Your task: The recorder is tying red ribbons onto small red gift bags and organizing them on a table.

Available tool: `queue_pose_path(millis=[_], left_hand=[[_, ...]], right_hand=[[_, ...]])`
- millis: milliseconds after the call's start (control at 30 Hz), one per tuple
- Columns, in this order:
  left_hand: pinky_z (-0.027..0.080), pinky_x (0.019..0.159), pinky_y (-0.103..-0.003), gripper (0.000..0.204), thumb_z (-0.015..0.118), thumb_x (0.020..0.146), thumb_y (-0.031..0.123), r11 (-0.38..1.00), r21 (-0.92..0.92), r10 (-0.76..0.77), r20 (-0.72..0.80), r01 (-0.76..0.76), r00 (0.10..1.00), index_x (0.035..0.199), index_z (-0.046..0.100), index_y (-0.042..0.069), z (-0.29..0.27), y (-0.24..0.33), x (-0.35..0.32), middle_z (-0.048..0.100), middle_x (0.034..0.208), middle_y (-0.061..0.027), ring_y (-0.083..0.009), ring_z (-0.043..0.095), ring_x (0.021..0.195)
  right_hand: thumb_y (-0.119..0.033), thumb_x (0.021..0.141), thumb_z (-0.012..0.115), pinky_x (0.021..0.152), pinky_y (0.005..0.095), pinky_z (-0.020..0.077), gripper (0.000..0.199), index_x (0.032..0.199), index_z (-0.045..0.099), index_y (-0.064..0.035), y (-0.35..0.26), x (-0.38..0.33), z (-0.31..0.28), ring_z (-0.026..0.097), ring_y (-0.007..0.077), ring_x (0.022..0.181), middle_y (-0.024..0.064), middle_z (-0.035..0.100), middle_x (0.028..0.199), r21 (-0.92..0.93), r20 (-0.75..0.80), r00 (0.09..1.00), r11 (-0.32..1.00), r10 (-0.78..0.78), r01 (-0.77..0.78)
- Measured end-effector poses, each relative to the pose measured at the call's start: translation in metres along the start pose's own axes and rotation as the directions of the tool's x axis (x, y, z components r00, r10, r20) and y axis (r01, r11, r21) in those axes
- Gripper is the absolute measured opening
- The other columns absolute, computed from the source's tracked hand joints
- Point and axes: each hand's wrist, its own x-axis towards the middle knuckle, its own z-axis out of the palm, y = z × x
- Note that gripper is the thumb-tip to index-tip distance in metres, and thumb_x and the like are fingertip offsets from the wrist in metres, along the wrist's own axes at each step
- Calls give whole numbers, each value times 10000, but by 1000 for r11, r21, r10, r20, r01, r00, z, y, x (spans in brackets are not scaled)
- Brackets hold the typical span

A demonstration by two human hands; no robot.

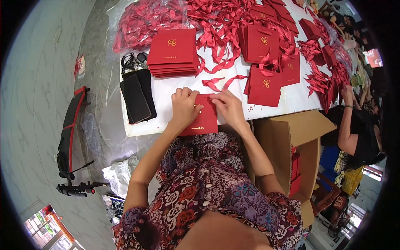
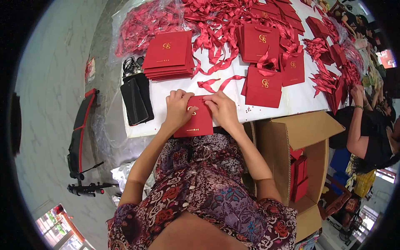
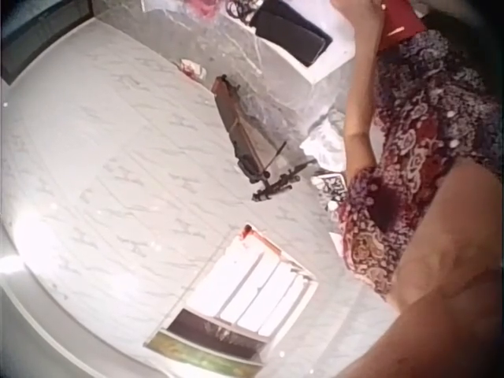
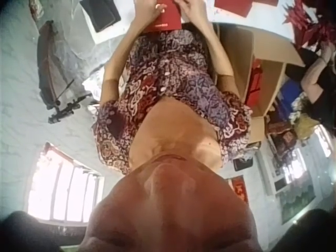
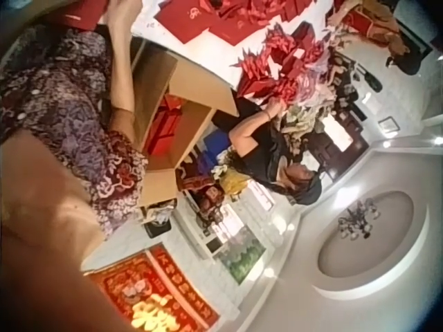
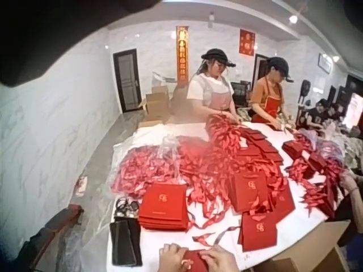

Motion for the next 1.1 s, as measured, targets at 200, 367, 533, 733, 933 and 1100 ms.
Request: queue_pose_path(millis=[200,367,533,733,933,1100], left_hand=[[369,830,-402,416,839,652,125,999,-44,18,-2,-18,1000,1006,621,106,-7,13,5,630,913,-54,-272,557,924],[373,822,-396,354,803,690,81,997,-74,-1,37,4,999,974,594,104,-5,13,3,644,851,-44,-259,585,841],[378,820,-397,313,779,711,62,999,-47,28,25,-27,999,956,586,95,-7,28,0,643,851,-46,-260,592,826],[374,820,-394,299,754,723,53,994,-106,31,31,-28,999,985,626,118,-11,17,1,654,815,-35,-256,590,799],[365,826,-382,259,748,723,55,983,-166,112,218,-76,970,955,671,141,-28,12,9,661,781,-32,-242,593,791],[357,847,-367,224,763,732,87,925,-343,242,203,-163,949,936,696,151,-35,9,14,637,760,-22,-214,582,786]], right_hand=[[-112,832,712,683,403,517,104,902,694,-37,1,-3,16,664,302,768,124,652,833,-139,1,1000,990,-12,12],[-93,791,711,636,389,519,115,820,638,-9,-6,-2,16,663,294,693,138,660,756,-47,-2,993,992,116,-116],[-82,789,713,629,375,521,118,846,645,-4,-16,-1,14,666,273,680,137,678,768,-95,2,989,984,151,-150],[-118,768,792,631,364,514,200,858,643,-18,-12,-2,6,655,258,695,109,664,782,36,25,996,996,86,-87],[-168,748,826,639,340,479,236,890,679,-49,-5,5,-12,603,219,711,72,572,753,-86,191,981,995,-28,45],[-203,850,755,605,313,451,193,926,704,-33,19,7,-13,571,172,680,51,589,753,72,329,942,997,-61,40]])
